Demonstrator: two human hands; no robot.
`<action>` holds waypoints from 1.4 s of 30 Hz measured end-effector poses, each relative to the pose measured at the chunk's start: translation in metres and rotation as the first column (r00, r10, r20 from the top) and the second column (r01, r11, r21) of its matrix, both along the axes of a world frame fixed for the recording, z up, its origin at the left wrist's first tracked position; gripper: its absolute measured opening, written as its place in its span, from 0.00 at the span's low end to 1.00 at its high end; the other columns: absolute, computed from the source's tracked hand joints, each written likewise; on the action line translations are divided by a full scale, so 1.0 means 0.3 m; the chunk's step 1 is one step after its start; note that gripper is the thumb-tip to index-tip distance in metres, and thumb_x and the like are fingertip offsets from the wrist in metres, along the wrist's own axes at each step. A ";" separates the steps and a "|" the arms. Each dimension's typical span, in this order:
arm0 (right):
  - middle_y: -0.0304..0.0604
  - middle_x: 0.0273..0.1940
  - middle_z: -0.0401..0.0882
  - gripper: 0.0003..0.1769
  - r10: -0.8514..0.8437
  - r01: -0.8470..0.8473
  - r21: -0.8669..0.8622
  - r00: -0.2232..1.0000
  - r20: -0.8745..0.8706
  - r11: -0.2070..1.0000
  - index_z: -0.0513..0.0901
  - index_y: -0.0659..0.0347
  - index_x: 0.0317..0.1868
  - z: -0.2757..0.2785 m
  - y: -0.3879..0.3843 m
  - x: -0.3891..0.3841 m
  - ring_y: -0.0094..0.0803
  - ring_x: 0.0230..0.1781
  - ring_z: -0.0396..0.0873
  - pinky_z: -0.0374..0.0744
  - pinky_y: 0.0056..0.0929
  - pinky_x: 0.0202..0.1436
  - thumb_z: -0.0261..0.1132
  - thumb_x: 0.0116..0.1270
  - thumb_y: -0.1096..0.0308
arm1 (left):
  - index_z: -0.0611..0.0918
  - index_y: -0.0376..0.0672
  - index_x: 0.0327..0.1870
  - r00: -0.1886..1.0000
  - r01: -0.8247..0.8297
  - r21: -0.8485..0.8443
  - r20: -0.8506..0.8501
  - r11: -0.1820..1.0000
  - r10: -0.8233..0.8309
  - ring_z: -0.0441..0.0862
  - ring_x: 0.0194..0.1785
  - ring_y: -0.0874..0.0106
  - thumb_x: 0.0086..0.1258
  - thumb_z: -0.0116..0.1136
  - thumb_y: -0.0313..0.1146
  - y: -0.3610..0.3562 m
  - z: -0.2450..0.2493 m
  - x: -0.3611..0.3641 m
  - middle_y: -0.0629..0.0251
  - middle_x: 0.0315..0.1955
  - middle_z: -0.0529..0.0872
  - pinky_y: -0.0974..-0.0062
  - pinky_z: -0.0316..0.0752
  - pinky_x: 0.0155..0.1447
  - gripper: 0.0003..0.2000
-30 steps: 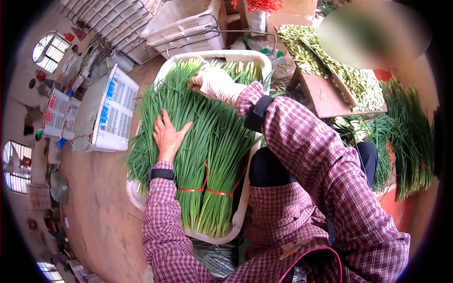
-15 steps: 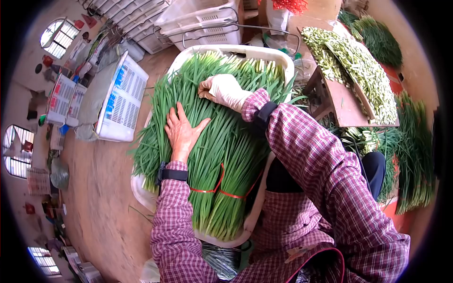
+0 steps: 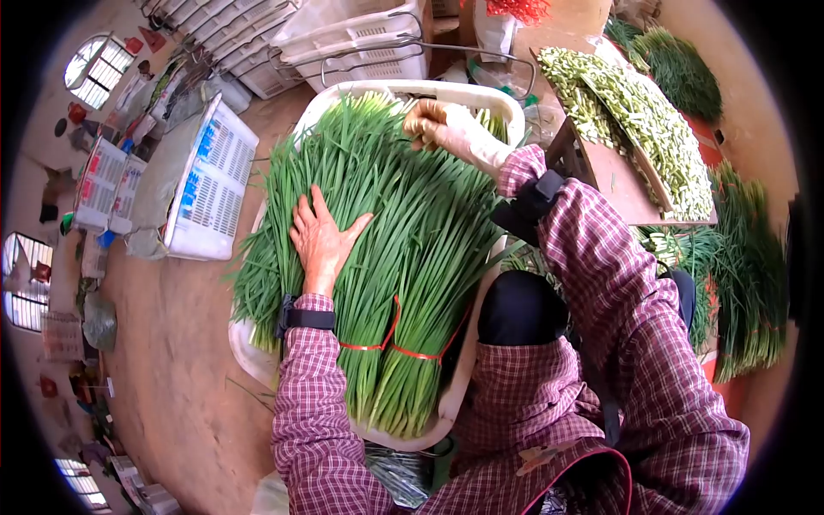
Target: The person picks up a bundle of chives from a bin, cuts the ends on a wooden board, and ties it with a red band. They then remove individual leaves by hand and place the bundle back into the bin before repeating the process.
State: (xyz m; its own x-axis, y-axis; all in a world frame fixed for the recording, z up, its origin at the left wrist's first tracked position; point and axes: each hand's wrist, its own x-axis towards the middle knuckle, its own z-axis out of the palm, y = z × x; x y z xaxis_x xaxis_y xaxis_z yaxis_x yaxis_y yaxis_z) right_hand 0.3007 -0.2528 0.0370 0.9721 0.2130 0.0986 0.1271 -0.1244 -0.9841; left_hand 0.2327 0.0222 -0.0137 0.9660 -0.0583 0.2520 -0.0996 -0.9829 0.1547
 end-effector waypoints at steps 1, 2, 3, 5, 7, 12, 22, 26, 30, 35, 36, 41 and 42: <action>0.35 0.40 0.83 0.05 0.123 -0.124 -0.012 0.992 -0.019 0.992 0.82 0.61 0.44 -0.009 -0.008 -0.028 0.24 0.35 0.83 0.82 0.21 0.39 0.62 0.72 0.70 | 0.57 0.37 0.76 1.000 -0.002 0.004 -0.001 1.000 0.002 0.59 0.73 0.45 0.57 0.62 0.70 -0.002 -0.002 0.000 0.42 0.69 0.64 0.44 0.58 0.71 0.54; 0.36 0.40 0.85 0.06 0.150 -0.150 -0.004 0.989 0.011 0.989 0.83 0.62 0.45 -0.027 0.017 -0.045 0.23 0.33 0.83 0.82 0.21 0.38 0.64 0.70 0.73 | 0.57 0.37 0.76 1.000 -0.001 0.005 0.008 1.000 0.001 0.59 0.73 0.45 0.57 0.62 0.70 0.007 0.000 0.003 0.42 0.69 0.64 0.44 0.58 0.71 0.54; 0.36 0.40 0.84 0.07 0.191 -0.190 -0.051 0.982 0.010 0.980 0.83 0.63 0.47 -0.039 0.027 -0.064 0.23 0.37 0.83 0.82 0.22 0.41 0.61 0.71 0.75 | 0.57 0.37 0.76 1.000 0.002 0.002 0.008 1.000 -0.002 0.59 0.73 0.46 0.57 0.62 0.70 0.007 0.003 0.001 0.42 0.69 0.64 0.45 0.58 0.71 0.54; 0.38 0.42 0.85 0.09 0.237 -0.232 -0.178 0.972 0.002 0.956 0.82 0.66 0.50 -0.053 0.050 -0.086 0.23 0.39 0.82 0.83 0.24 0.44 0.61 0.71 0.77 | 0.57 0.37 0.76 1.000 0.004 0.002 0.006 1.000 -0.004 0.59 0.73 0.46 0.57 0.62 0.69 0.008 0.011 -0.003 0.43 0.70 0.64 0.45 0.58 0.71 0.54; 0.38 0.36 0.87 0.07 0.217 -0.194 -0.237 0.973 0.074 0.952 0.84 0.67 0.45 -0.046 0.077 -0.109 0.21 0.34 0.81 0.81 0.23 0.40 0.64 0.69 0.75 | 0.57 0.37 0.76 1.000 0.003 0.005 0.007 1.000 -0.003 0.59 0.73 0.46 0.57 0.62 0.69 0.009 0.015 -0.001 0.43 0.70 0.64 0.45 0.58 0.71 0.54; 0.42 0.27 0.85 0.05 0.142 -0.020 -0.400 0.951 0.276 0.916 0.86 0.62 0.36 -0.047 0.143 -0.123 0.28 0.25 0.82 0.80 0.27 0.35 0.68 0.59 0.74 | 0.57 0.38 0.76 1.000 0.002 0.003 0.003 1.000 -0.002 0.59 0.74 0.47 0.58 0.62 0.69 0.019 0.020 0.006 0.43 0.70 0.64 0.46 0.57 0.72 0.54; 0.52 0.23 0.80 0.08 -0.321 0.434 -0.026 0.705 0.632 0.901 0.82 0.61 0.28 0.153 -0.113 -0.319 0.48 0.25 0.81 0.78 0.43 0.32 0.69 0.58 0.66 | 0.57 0.42 0.77 1.000 0.018 0.176 -0.026 0.984 -0.013 0.67 0.71 0.49 0.68 0.56 0.63 0.112 -0.102 0.088 0.45 0.71 0.66 0.50 0.67 0.69 0.45; 0.47 0.28 0.85 0.05 -0.280 0.352 -0.054 0.820 0.499 0.934 0.85 0.59 0.33 0.367 -0.354 -0.791 0.43 0.30 0.83 0.79 0.37 0.37 0.70 0.57 0.69 | 0.55 0.43 0.78 0.996 -0.013 0.215 -0.086 0.976 0.032 0.67 0.71 0.49 0.71 0.52 0.63 0.123 -0.083 0.114 0.47 0.70 0.66 0.52 0.68 0.69 0.43; 0.45 0.33 0.86 0.06 -0.353 0.371 0.045 0.830 0.431 0.928 0.86 0.59 0.42 0.339 -0.624 -1.137 0.32 0.31 0.83 0.80 0.31 0.39 0.68 0.66 0.70 | 0.59 0.40 0.77 0.997 0.055 0.197 -0.066 0.979 -0.043 0.67 0.71 0.51 0.74 0.53 0.57 0.126 -0.133 0.198 0.48 0.71 0.66 0.55 0.67 0.69 0.39; 0.42 0.37 0.87 0.26 -0.818 0.612 -0.640 0.573 -0.047 0.465 0.75 0.52 0.67 0.063 -0.977 -1.739 0.28 0.32 0.85 0.81 0.30 0.38 0.66 0.71 0.58 | 0.67 0.43 0.73 0.982 0.120 0.643 0.036 0.756 -0.187 0.77 0.59 0.50 0.77 0.43 0.58 0.211 -0.133 0.226 0.43 0.62 0.74 0.54 0.73 0.62 0.33; 0.47 0.39 0.88 0.29 -0.874 0.454 -0.851 0.486 -0.012 0.264 0.74 0.51 0.67 -0.018 -1.020 -1.849 0.40 0.35 0.86 0.82 0.36 0.41 0.68 0.67 0.57 | 0.69 0.45 0.72 0.940 0.155 0.774 0.076 0.613 -0.333 0.82 0.53 0.50 0.79 0.40 0.55 0.205 -0.123 0.217 0.41 0.59 0.77 0.54 0.78 0.56 0.29; 0.49 0.41 0.87 0.28 -0.966 0.519 -0.835 0.252 -0.053 0.181 0.77 0.52 0.65 -0.293 -1.117 -2.134 0.46 0.41 0.85 0.81 0.40 0.47 0.67 0.64 0.55 | 0.66 0.34 0.72 0.957 0.281 -0.118 -0.038 0.952 -0.287 0.71 0.69 0.55 0.76 0.53 0.50 -0.223 0.043 0.110 0.48 0.68 0.70 0.60 0.67 0.70 0.33; 0.49 0.41 0.87 0.28 -0.964 0.514 -0.837 0.261 -0.059 0.190 0.77 0.52 0.65 -0.301 -1.145 -2.104 0.46 0.41 0.85 0.81 0.40 0.47 0.67 0.64 0.55 | 0.66 0.34 0.72 0.930 0.353 -0.225 -0.018 0.908 -0.366 0.71 0.69 0.56 0.77 0.54 0.47 -0.367 0.121 0.009 0.48 0.67 0.71 0.60 0.68 0.70 0.31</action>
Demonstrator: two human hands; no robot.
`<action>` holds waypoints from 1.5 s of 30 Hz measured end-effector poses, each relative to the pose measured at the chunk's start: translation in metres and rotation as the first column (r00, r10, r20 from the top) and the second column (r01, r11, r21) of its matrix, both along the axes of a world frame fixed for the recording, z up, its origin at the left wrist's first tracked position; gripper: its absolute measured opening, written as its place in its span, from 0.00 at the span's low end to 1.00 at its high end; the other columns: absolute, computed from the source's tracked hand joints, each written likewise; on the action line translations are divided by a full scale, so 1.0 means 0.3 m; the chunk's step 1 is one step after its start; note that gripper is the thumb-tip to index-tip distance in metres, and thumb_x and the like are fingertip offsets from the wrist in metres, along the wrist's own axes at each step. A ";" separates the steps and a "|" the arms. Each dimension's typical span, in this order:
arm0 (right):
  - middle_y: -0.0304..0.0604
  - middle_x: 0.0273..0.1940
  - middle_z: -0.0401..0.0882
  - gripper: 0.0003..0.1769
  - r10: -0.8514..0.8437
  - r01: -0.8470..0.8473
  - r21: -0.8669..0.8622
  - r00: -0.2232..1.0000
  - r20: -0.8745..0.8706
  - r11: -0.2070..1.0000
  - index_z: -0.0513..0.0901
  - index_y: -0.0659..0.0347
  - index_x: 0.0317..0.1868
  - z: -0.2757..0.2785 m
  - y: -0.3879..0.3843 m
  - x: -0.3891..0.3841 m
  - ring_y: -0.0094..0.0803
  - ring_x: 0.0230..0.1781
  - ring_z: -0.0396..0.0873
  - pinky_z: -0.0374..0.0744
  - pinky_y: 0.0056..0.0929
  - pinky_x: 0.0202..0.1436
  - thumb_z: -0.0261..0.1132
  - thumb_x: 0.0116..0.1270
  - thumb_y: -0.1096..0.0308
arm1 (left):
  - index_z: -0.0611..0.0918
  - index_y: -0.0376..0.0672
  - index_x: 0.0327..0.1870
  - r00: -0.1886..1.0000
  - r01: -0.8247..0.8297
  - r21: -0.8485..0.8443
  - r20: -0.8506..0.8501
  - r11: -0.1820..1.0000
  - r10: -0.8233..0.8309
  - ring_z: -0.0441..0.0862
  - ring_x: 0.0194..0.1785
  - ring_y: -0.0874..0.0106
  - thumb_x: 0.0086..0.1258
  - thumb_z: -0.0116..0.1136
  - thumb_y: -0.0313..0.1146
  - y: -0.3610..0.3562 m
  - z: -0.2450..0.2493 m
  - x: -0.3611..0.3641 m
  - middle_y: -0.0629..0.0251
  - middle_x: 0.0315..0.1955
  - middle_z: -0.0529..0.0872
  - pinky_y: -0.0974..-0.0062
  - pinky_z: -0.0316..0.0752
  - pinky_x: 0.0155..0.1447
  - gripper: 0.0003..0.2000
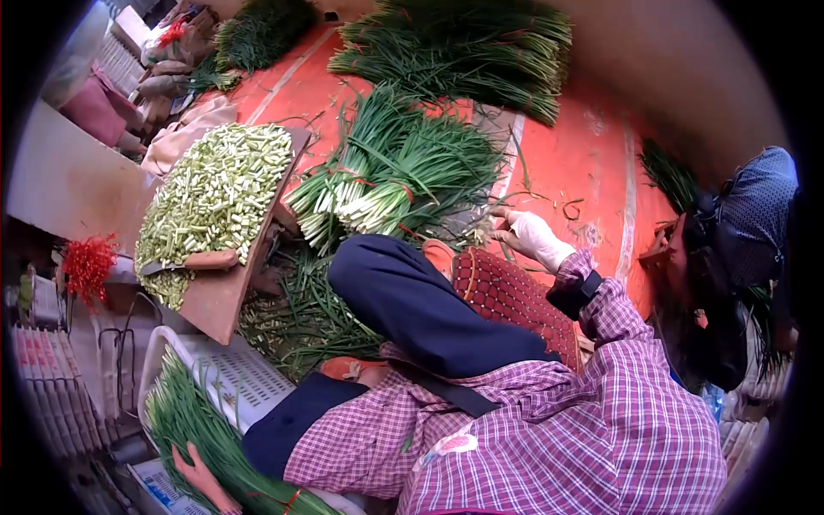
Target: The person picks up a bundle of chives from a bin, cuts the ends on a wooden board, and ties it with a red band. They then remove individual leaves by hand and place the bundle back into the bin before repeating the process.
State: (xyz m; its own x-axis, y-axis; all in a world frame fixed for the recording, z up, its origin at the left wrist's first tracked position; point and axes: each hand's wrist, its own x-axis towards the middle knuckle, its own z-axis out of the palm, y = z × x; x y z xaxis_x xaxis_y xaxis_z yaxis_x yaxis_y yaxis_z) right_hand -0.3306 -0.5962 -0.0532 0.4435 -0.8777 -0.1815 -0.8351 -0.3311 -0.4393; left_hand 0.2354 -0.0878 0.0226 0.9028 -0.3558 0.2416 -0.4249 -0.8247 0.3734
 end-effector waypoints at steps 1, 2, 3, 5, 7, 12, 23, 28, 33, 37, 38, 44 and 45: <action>0.47 0.43 0.87 0.29 -0.041 0.034 0.077 0.995 0.091 0.996 0.76 0.52 0.65 0.000 -0.016 0.051 0.45 0.42 0.85 0.81 0.40 0.48 0.67 0.64 0.58 | 0.69 0.32 0.70 0.985 0.098 -0.139 -0.127 0.985 -0.116 0.74 0.66 0.59 0.78 0.54 0.42 -0.112 0.048 -0.038 0.49 0.64 0.74 0.63 0.68 0.69 0.27; 0.45 0.44 0.87 0.30 -0.088 0.059 0.160 0.981 0.175 0.985 0.75 0.53 0.66 -0.010 -0.033 0.095 0.44 0.43 0.85 0.81 0.39 0.49 0.68 0.63 0.61 | 0.72 0.30 0.67 0.942 0.169 -0.285 -0.236 0.943 -0.240 0.76 0.64 0.62 0.78 0.54 0.37 -0.215 0.086 -0.073 0.49 0.61 0.78 0.66 0.69 0.69 0.23; 0.45 0.50 0.84 0.33 0.100 -0.082 -0.088 0.972 0.214 0.993 0.73 0.53 0.68 -0.090 -0.072 0.127 0.43 0.43 0.84 0.82 0.36 0.48 0.71 0.61 0.66 | 0.74 0.29 0.65 0.886 0.175 -0.375 -0.344 0.910 -0.312 0.78 0.62 0.64 0.76 0.56 0.35 -0.325 0.117 -0.130 0.50 0.58 0.81 0.68 0.70 0.68 0.22; 0.48 0.61 0.77 0.46 0.281 -0.257 -0.195 0.953 0.109 0.947 0.66 0.54 0.73 -0.110 -0.157 0.285 0.45 0.58 0.77 0.75 0.38 0.61 0.75 0.52 0.63 | 0.76 0.30 0.62 0.721 0.340 -0.362 -0.492 0.868 -0.488 0.82 0.57 0.65 0.70 0.62 0.31 -0.566 0.176 -0.297 0.51 0.53 0.84 0.70 0.72 0.65 0.23; 0.49 0.61 0.75 0.49 0.473 -0.418 -0.333 0.876 0.099 0.845 0.65 0.56 0.72 -0.177 -0.263 0.463 0.46 0.62 0.74 0.72 0.41 0.66 0.75 0.49 0.60 | 0.78 0.32 0.60 0.573 0.632 -0.180 -0.546 0.753 -0.611 0.84 0.54 0.63 0.62 0.67 0.28 -0.758 0.218 -0.440 0.52 0.49 0.86 0.69 0.74 0.61 0.24; 0.45 0.63 0.73 0.56 0.696 -0.687 -0.384 0.704 -0.141 0.617 0.63 0.51 0.74 -0.375 -0.423 0.608 0.43 0.68 0.69 0.63 0.49 0.72 0.76 0.38 0.63 | 0.80 0.36 0.58 0.399 0.772 -0.140 -0.654 0.620 -0.643 0.84 0.45 0.58 0.59 0.70 0.30 -0.938 0.176 -0.598 0.52 0.42 0.85 0.68 0.77 0.50 0.24; 0.46 0.58 0.76 0.59 0.684 -0.638 -0.321 0.729 0.042 0.700 0.65 0.53 0.71 -0.237 -0.618 0.411 0.44 0.63 0.73 0.60 0.51 0.76 0.80 0.32 0.59 | 0.79 0.37 0.60 0.336 0.799 -0.125 -0.719 0.588 -0.609 0.84 0.51 0.60 0.63 0.68 0.35 -1.137 0.009 -0.549 0.54 0.45 0.86 0.67 0.76 0.57 0.24; 0.51 0.58 0.75 0.52 0.464 -0.273 -0.435 0.774 0.430 0.858 0.68 0.61 0.67 -0.160 -0.700 0.161 0.51 0.64 0.71 0.69 0.46 0.70 0.79 0.37 0.63 | 0.79 0.36 0.61 0.294 0.815 -0.111 -0.766 0.568 -0.572 0.85 0.51 0.62 0.66 0.66 0.41 -1.244 -0.102 -0.528 0.53 0.47 0.87 0.67 0.78 0.55 0.25; 0.47 0.60 0.71 0.42 0.369 -0.140 -0.441 0.790 0.490 0.887 0.71 0.64 0.66 0.022 -0.725 0.042 0.40 0.61 0.74 0.72 0.32 0.65 0.73 0.46 0.76 | 0.80 0.33 0.56 0.258 0.872 -0.081 -0.762 0.482 -0.594 0.83 0.52 0.54 0.65 0.65 0.44 -1.374 -0.307 -0.551 0.47 0.45 0.86 0.63 0.77 0.54 0.25; 0.47 0.57 0.75 0.43 0.352 -0.144 -0.408 0.792 0.499 0.902 0.72 0.63 0.66 0.099 -0.687 0.016 0.40 0.56 0.77 0.77 0.34 0.60 0.79 0.46 0.69 | 0.77 0.32 0.59 0.355 0.883 -0.096 -0.506 0.460 -0.786 0.80 0.54 0.48 0.62 0.69 0.42 -1.512 -0.489 -0.684 0.45 0.50 0.82 0.59 0.74 0.59 0.29; 0.48 0.55 0.76 0.45 0.439 -0.232 -0.538 0.848 0.296 0.811 0.72 0.62 0.66 0.141 -0.668 0.021 0.43 0.54 0.79 0.78 0.36 0.57 0.80 0.46 0.66 | 0.74 0.32 0.62 0.360 0.857 -0.141 -0.524 0.495 -0.772 0.77 0.56 0.47 0.59 0.72 0.42 -1.558 -0.562 -0.717 0.44 0.52 0.81 0.58 0.72 0.62 0.33; 0.46 0.48 0.79 0.32 0.480 -0.488 -0.296 0.871 -0.107 0.821 0.78 0.51 0.61 -0.031 -0.485 0.025 0.46 0.47 0.78 0.77 0.41 0.54 0.73 0.53 0.60 | 0.58 0.28 0.72 0.498 0.864 0.120 -0.348 0.489 -0.794 0.69 0.66 0.52 0.39 0.83 0.45 -1.756 -0.885 -0.863 0.46 0.61 0.72 0.59 0.63 0.71 0.59; 0.46 0.48 0.79 0.31 0.473 -0.485 -0.232 0.874 -0.108 0.843 0.78 0.51 0.61 -0.125 -0.458 0.007 0.46 0.48 0.78 0.76 0.43 0.56 0.72 0.53 0.60 | 0.59 0.28 0.72 0.553 0.833 0.213 -0.367 0.511 -0.748 0.71 0.63 0.53 0.38 0.83 0.46 -1.771 -0.904 -0.862 0.48 0.58 0.73 0.59 0.65 0.68 0.60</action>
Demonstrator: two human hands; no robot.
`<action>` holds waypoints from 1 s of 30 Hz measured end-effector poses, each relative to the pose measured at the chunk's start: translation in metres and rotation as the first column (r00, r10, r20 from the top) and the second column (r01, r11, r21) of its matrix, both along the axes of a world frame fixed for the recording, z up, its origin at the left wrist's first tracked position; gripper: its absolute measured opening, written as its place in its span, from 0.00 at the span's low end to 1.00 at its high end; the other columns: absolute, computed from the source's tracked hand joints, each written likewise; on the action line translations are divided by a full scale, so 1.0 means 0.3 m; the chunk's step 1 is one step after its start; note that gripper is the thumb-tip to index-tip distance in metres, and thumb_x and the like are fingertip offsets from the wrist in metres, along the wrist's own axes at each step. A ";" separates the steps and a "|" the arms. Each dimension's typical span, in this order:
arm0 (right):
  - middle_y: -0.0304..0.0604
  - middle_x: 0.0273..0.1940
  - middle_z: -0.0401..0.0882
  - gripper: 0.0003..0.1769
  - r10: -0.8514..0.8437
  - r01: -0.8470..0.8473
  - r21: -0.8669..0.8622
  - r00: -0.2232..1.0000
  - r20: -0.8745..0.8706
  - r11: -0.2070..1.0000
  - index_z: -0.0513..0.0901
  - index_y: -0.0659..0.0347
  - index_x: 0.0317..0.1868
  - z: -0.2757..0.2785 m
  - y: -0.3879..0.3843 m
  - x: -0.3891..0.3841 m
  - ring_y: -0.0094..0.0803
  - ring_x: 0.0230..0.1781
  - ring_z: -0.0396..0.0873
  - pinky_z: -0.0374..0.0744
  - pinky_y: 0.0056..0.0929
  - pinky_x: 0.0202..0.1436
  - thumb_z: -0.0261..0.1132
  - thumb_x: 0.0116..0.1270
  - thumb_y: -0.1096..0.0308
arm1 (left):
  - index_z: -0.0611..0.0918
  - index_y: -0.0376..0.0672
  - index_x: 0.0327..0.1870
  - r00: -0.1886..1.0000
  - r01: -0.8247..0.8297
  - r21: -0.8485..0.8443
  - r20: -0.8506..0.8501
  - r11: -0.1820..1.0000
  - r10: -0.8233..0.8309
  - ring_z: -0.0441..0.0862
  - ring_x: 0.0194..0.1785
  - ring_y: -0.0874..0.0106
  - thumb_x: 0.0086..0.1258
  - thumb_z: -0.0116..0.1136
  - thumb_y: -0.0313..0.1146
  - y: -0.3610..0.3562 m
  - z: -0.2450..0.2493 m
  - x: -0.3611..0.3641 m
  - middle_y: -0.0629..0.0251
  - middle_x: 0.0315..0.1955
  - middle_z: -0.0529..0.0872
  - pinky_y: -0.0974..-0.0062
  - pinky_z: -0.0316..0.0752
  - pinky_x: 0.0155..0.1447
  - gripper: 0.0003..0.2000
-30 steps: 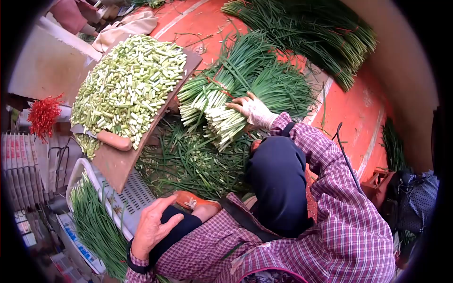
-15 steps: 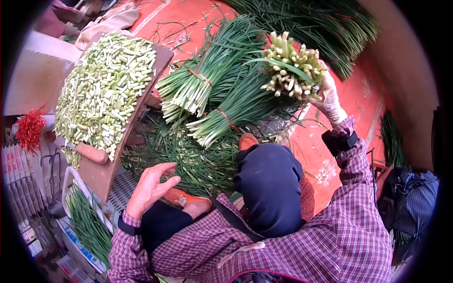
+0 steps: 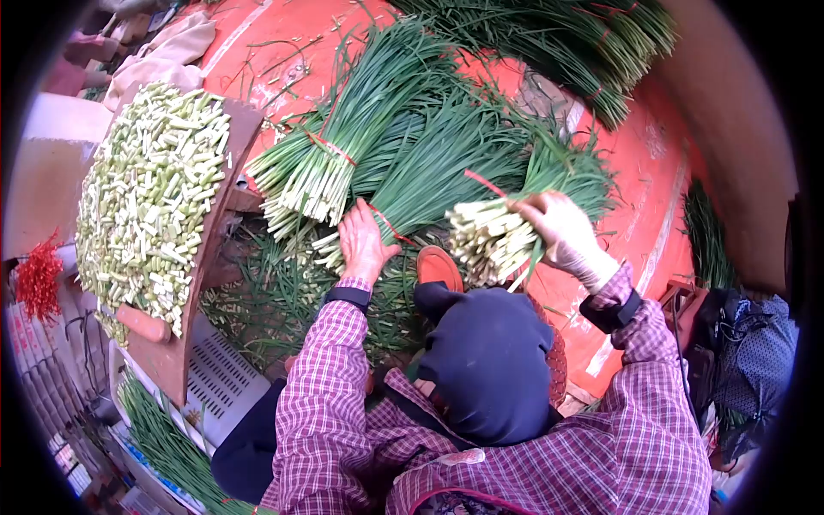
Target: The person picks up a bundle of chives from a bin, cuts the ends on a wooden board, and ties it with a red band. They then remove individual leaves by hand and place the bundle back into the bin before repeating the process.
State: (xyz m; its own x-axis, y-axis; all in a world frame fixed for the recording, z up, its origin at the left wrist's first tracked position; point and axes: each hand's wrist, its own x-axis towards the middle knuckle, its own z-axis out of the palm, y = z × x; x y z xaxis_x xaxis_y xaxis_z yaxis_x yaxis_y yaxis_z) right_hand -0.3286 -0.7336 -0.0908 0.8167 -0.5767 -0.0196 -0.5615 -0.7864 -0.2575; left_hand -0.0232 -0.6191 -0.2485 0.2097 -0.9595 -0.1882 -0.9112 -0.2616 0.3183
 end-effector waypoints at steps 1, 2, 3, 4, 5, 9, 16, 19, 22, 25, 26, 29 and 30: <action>0.45 0.48 0.79 0.31 -0.015 0.016 0.057 0.999 -0.029 0.998 0.78 0.50 0.60 -0.105 0.032 -0.019 0.46 0.49 0.78 0.75 0.45 0.58 0.71 0.54 0.60 | 0.60 0.28 0.72 0.997 -0.042 0.068 0.073 0.997 0.037 0.73 0.59 0.54 0.36 0.83 0.47 -0.014 -0.019 0.004 0.49 0.54 0.75 0.60 0.66 0.66 0.60; 0.45 0.47 0.79 0.30 0.006 0.003 0.065 0.991 -0.136 0.998 0.78 0.49 0.61 -0.231 0.068 -0.050 0.45 0.49 0.79 0.74 0.46 0.61 0.71 0.55 0.61 | 0.59 0.31 0.73 0.992 -0.047 0.079 0.121 0.996 0.037 0.73 0.56 0.57 0.33 0.83 0.48 -0.018 -0.051 0.009 0.53 0.50 0.75 0.61 0.65 0.66 0.62; 0.45 0.47 0.78 0.29 0.026 -0.008 0.078 0.971 -0.237 0.997 0.78 0.49 0.61 -0.347 0.108 -0.075 0.45 0.50 0.79 0.72 0.48 0.64 0.70 0.56 0.61 | 0.61 0.33 0.72 0.989 -0.049 0.095 0.145 0.994 0.035 0.74 0.56 0.56 0.34 0.82 0.45 -0.023 -0.042 0.008 0.54 0.49 0.75 0.61 0.67 0.63 0.59; 0.45 0.47 0.78 0.29 0.040 -0.026 0.048 0.945 -0.323 0.999 0.78 0.48 0.61 -0.443 0.155 -0.078 0.45 0.51 0.79 0.71 0.48 0.66 0.69 0.57 0.62 | 0.64 0.33 0.70 0.989 -0.019 0.097 0.148 0.995 0.004 0.74 0.55 0.56 0.34 0.82 0.44 -0.030 -0.028 0.009 0.54 0.49 0.75 0.61 0.69 0.62 0.57; 0.45 0.47 0.78 0.28 0.057 -0.052 0.023 0.912 -0.407 0.998 0.78 0.47 0.61 -0.495 0.186 -0.071 0.45 0.52 0.79 0.70 0.48 0.67 0.68 0.58 0.63 | 0.66 0.34 0.69 0.988 0.007 0.102 0.152 0.995 -0.023 0.74 0.55 0.56 0.34 0.82 0.43 -0.033 -0.006 0.008 0.54 0.48 0.75 0.61 0.70 0.61 0.54; 0.47 0.54 0.78 0.44 -0.092 0.167 0.271 0.958 -0.271 0.948 0.72 0.48 0.67 -0.135 0.044 -0.007 0.44 0.59 0.76 0.62 0.53 0.73 0.77 0.48 0.51 | 0.71 0.35 0.64 0.984 0.054 0.057 0.169 0.997 -0.063 0.74 0.53 0.58 0.33 0.81 0.41 -0.026 0.169 -0.010 0.56 0.47 0.75 0.62 0.72 0.57 0.49; 0.56 0.67 0.68 0.74 0.280 -0.300 0.085 0.941 0.188 0.950 0.53 0.60 0.77 0.136 -0.093 0.405 0.52 0.69 0.66 0.59 0.55 0.73 0.77 0.33 0.31 | 0.72 0.34 0.61 0.736 0.446 0.061 0.543 0.893 -0.405 0.73 0.52 0.62 0.39 0.75 0.34 0.049 0.683 0.030 0.59 0.43 0.74 0.65 0.68 0.58 0.41; 0.62 0.64 0.70 0.76 0.468 -0.477 0.107 0.878 0.099 0.872 0.48 0.60 0.79 0.207 -0.047 0.591 0.47 0.66 0.72 0.70 0.48 0.66 0.83 0.35 0.38 | 0.72 0.33 0.63 0.516 0.598 0.097 0.712 0.796 -0.475 0.75 0.55 0.63 0.44 0.70 0.32 0.107 0.932 0.105 0.59 0.45 0.76 0.53 0.61 0.73 0.38; 0.57 0.56 0.78 0.63 0.372 -0.442 0.710 0.889 0.267 0.548 0.50 0.65 0.77 0.371 0.017 0.709 0.31 0.54 0.81 0.82 0.23 0.46 0.82 0.51 0.54 | 0.73 0.35 0.65 0.364 0.646 0.119 0.819 0.754 -0.442 0.75 0.62 0.65 0.58 0.58 0.30 0.195 1.189 0.178 0.59 0.52 0.78 0.47 0.50 0.80 0.30; 0.53 0.58 0.78 0.59 0.362 -0.734 0.288 0.587 0.724 0.615 0.55 0.68 0.75 0.477 0.102 0.787 0.30 0.56 0.78 0.82 0.27 0.51 0.82 0.51 0.56 | 0.70 0.43 0.70 0.359 0.645 -0.026 0.893 0.764 -0.272 0.65 0.75 0.65 0.57 0.61 0.34 0.317 1.387 0.232 0.64 0.67 0.73 0.47 0.42 0.81 0.35; 0.50 0.61 0.77 0.56 0.321 -0.693 0.308 0.620 0.716 0.652 0.59 0.69 0.73 0.535 0.126 0.791 0.27 0.58 0.75 0.81 0.28 0.55 0.82 0.51 0.59 | 0.70 0.45 0.71 0.367 0.597 -0.112 0.918 0.795 -0.147 0.61 0.77 0.66 0.59 0.59 0.35 0.371 1.452 0.229 0.64 0.69 0.70 0.47 0.41 0.82 0.34; 0.51 0.66 0.71 0.54 0.090 -0.746 0.431 0.543 0.835 0.508 0.62 0.67 0.72 0.680 0.200 0.825 0.31 0.64 0.71 0.78 0.32 0.61 0.83 0.50 0.61 | 0.65 0.46 0.75 0.597 0.403 -0.534 0.769 0.743 0.229 0.55 0.79 0.59 0.51 0.73 0.36 0.598 1.589 0.193 0.62 0.73 0.66 0.50 0.40 0.82 0.45; 0.42 0.60 0.75 0.54 0.106 -0.752 0.340 0.475 0.874 0.565 0.58 0.68 0.74 0.700 0.222 0.852 0.26 0.48 0.78 0.81 0.24 0.45 0.82 0.51 0.71 | 0.64 0.42 0.75 0.747 0.278 -0.711 0.583 0.646 0.320 0.56 0.78 0.57 0.51 0.75 0.36 0.654 1.601 0.182 0.57 0.72 0.66 0.53 0.43 0.82 0.46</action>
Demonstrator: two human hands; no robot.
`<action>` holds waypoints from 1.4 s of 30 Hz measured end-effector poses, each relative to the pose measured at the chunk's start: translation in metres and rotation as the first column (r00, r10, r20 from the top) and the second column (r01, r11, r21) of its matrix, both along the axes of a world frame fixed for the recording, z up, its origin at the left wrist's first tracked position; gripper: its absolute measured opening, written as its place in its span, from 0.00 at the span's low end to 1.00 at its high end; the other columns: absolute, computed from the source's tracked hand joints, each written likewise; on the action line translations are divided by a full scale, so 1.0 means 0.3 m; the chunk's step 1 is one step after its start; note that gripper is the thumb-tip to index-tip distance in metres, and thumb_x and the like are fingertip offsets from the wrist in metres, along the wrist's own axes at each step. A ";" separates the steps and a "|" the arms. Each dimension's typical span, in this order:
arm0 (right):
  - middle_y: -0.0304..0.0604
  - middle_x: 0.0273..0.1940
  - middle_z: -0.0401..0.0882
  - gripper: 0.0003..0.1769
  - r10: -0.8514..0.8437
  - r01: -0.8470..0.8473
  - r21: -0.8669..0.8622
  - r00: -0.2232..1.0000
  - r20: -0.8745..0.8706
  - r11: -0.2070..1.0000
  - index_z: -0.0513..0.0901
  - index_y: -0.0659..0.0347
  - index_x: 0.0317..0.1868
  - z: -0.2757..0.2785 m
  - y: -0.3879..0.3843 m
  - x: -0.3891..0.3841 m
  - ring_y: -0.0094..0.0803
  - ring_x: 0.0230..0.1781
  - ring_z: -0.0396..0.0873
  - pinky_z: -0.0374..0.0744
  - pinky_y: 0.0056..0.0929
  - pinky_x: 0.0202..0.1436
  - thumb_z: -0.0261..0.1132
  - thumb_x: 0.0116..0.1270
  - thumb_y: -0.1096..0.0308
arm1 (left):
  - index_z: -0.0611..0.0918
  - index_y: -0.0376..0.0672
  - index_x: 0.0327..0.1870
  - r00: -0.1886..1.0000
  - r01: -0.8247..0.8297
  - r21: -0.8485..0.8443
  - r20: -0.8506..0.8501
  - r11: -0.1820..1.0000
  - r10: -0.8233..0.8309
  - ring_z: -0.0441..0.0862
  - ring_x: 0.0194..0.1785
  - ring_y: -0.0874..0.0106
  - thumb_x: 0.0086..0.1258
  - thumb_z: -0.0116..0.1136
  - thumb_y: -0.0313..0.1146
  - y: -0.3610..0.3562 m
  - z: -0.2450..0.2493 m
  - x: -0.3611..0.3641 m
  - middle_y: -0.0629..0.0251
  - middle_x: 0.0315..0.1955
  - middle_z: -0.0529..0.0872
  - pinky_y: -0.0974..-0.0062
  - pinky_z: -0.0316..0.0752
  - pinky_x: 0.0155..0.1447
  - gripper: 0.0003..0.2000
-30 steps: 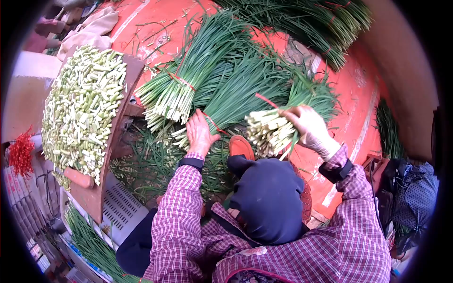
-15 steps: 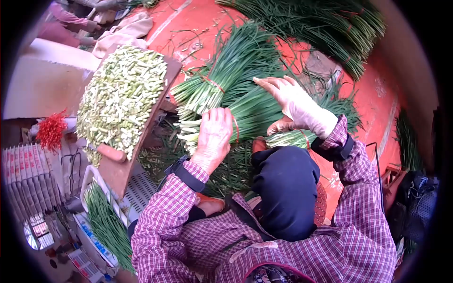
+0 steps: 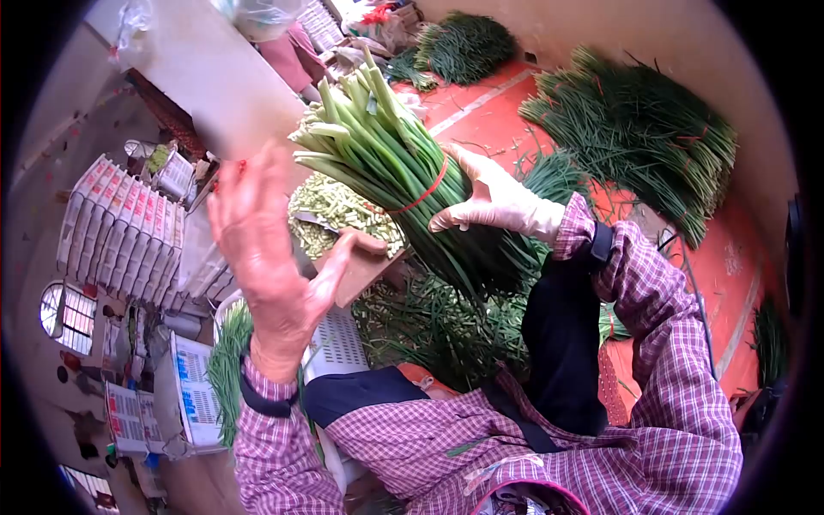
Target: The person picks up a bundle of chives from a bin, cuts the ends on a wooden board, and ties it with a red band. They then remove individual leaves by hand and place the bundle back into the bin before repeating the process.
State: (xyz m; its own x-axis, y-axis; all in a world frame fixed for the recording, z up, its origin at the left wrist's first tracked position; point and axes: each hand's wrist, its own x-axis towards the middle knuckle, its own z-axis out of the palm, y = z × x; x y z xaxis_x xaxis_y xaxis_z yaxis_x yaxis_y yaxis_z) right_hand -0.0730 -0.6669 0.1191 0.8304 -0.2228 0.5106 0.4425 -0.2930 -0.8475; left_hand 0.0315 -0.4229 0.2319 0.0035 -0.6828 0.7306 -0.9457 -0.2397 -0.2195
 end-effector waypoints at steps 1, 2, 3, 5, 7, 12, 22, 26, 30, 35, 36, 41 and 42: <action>0.42 0.60 0.75 0.54 0.006 -0.005 -0.019 1.000 0.015 1.000 0.58 0.68 0.74 0.041 0.029 0.012 0.26 0.48 0.78 0.81 0.24 0.45 0.82 0.51 0.71 | 0.63 0.39 0.75 0.977 0.002 -0.151 -0.210 0.988 -0.034 0.57 0.78 0.54 0.51 0.76 0.36 0.044 0.011 -0.009 0.52 0.72 0.65 0.55 0.47 0.81 0.47; 0.42 0.59 0.75 0.54 -0.046 0.047 -0.015 0.998 0.047 0.999 0.58 0.67 0.74 0.082 0.047 0.015 0.24 0.43 0.77 0.80 0.23 0.42 0.81 0.51 0.72 | 0.62 0.35 0.74 0.864 -0.005 -0.198 -0.494 0.980 -0.095 0.58 0.77 0.54 0.52 0.77 0.38 0.056 -0.004 -0.010 0.48 0.72 0.65 0.57 0.50 0.80 0.48; 0.41 0.57 0.76 0.53 -0.094 0.095 -0.010 0.993 0.077 0.995 0.58 0.66 0.74 0.119 0.091 0.032 0.22 0.38 0.77 0.79 0.22 0.38 0.80 0.51 0.73 | 0.61 0.31 0.74 0.665 -0.027 -0.246 -0.728 0.969 -0.167 0.59 0.76 0.53 0.53 0.77 0.41 0.081 -0.039 0.014 0.43 0.71 0.65 0.59 0.53 0.79 0.49; 0.45 0.56 0.76 0.52 -0.207 0.230 -0.101 0.958 0.198 0.968 0.60 0.64 0.74 0.166 0.190 0.084 0.21 0.33 0.76 0.79 0.22 0.35 0.80 0.50 0.72 | 0.60 0.27 0.73 0.498 0.006 -0.281 -0.831 0.960 -0.247 0.62 0.74 0.53 0.50 0.79 0.46 0.068 -0.119 0.068 0.41 0.70 0.66 0.60 0.54 0.78 0.53; 0.47 0.58 0.76 0.51 -0.360 0.602 -0.368 0.757 0.545 0.709 0.62 0.64 0.72 0.208 0.272 0.155 0.27 0.39 0.78 0.80 0.27 0.44 0.80 0.50 0.67 | 0.62 0.30 0.71 0.430 0.156 -0.411 -0.790 0.898 -0.436 0.69 0.68 0.59 0.48 0.81 0.45 0.009 -0.066 0.030 0.46 0.64 0.72 0.63 0.61 0.73 0.51; 0.64 0.62 0.68 0.54 -0.373 0.414 -0.027 0.846 0.381 0.910 0.56 0.73 0.72 0.143 0.539 0.293 0.58 0.63 0.70 0.70 0.44 0.67 0.76 0.53 0.55 | 0.64 0.33 0.66 0.654 -0.049 -0.574 -0.637 0.817 -0.409 0.77 0.57 0.68 0.49 0.82 0.37 0.005 -0.070 0.173 0.56 0.56 0.76 0.69 0.72 0.64 0.46; 0.45 0.43 0.83 0.20 -0.388 0.604 -0.172 0.678 0.624 0.778 0.81 0.61 0.54 0.470 0.435 0.179 0.30 0.39 0.84 0.82 0.27 0.41 0.73 0.62 0.67 | 0.71 0.33 0.61 0.516 0.125 -0.329 -0.784 0.936 -0.345 0.85 0.48 0.68 0.48 0.78 0.32 0.254 0.161 0.258 0.56 0.48 0.84 0.69 0.81 0.56 0.37; 0.40 0.37 0.83 0.17 -0.398 0.781 -0.158 0.467 0.790 0.604 0.82 0.56 0.48 0.589 0.402 0.240 0.32 0.34 0.85 0.82 0.27 0.37 0.75 0.59 0.66 | 0.73 0.33 0.61 0.727 0.079 -0.126 -0.671 0.989 -0.143 0.84 0.49 0.69 0.44 0.79 0.36 0.262 0.301 0.263 0.56 0.48 0.85 0.70 0.78 0.57 0.40; 0.39 0.30 0.83 0.10 -0.440 0.854 -0.149 0.398 0.805 0.499 0.83 0.55 0.39 0.603 0.353 0.264 0.31 0.30 0.85 0.80 0.28 0.32 0.73 0.59 0.65 | 0.74 0.35 0.61 0.838 0.027 0.040 -0.546 0.999 -0.001 0.83 0.50 0.68 0.43 0.77 0.38 0.282 0.392 0.243 0.56 0.48 0.85 0.70 0.77 0.58 0.40; 0.44 0.29 0.83 0.08 -0.629 0.884 -0.250 0.458 0.628 0.395 0.81 0.56 0.36 0.404 0.157 0.277 0.42 0.28 0.83 0.79 0.36 0.31 0.69 0.63 0.63 | 0.74 0.36 0.62 0.939 -0.143 0.231 -0.277 0.962 0.206 0.84 0.53 0.59 0.39 0.76 0.40 0.347 0.354 0.320 0.51 0.50 0.84 0.65 0.76 0.60 0.42; 0.45 0.29 0.83 0.06 -0.653 0.871 -0.373 0.489 0.578 0.321 0.82 0.56 0.37 0.327 0.107 0.268 0.42 0.29 0.83 0.79 0.37 0.32 0.68 0.63 0.64 | 0.74 0.36 0.62 0.899 -0.117 0.256 -0.382 0.960 0.211 0.83 0.54 0.57 0.38 0.76 0.41 0.367 0.317 0.364 0.50 0.51 0.84 0.65 0.76 0.62 0.43; 0.48 0.30 0.82 0.14 -0.599 0.547 -0.705 0.771 0.215 0.451 0.84 0.56 0.42 -0.058 0.103 0.288 0.43 0.33 0.83 0.80 0.38 0.37 0.71 0.56 0.62 | 0.73 0.35 0.64 0.829 -0.082 0.383 -0.486 0.920 0.276 0.82 0.57 0.60 0.38 0.76 0.40 0.396 0.101 0.489 0.50 0.52 0.84 0.66 0.75 0.63 0.45; 0.49 0.29 0.81 0.14 -0.564 0.499 -0.690 0.810 0.158 0.524 0.83 0.57 0.40 -0.104 0.144 0.317 0.44 0.32 0.83 0.79 0.38 0.36 0.71 0.57 0.60 | 0.73 0.35 0.64 0.790 -0.073 0.402 -0.536 0.913 0.299 0.83 0.56 0.61 0.38 0.76 0.40 0.397 0.058 0.507 0.50 0.52 0.84 0.66 0.75 0.63 0.45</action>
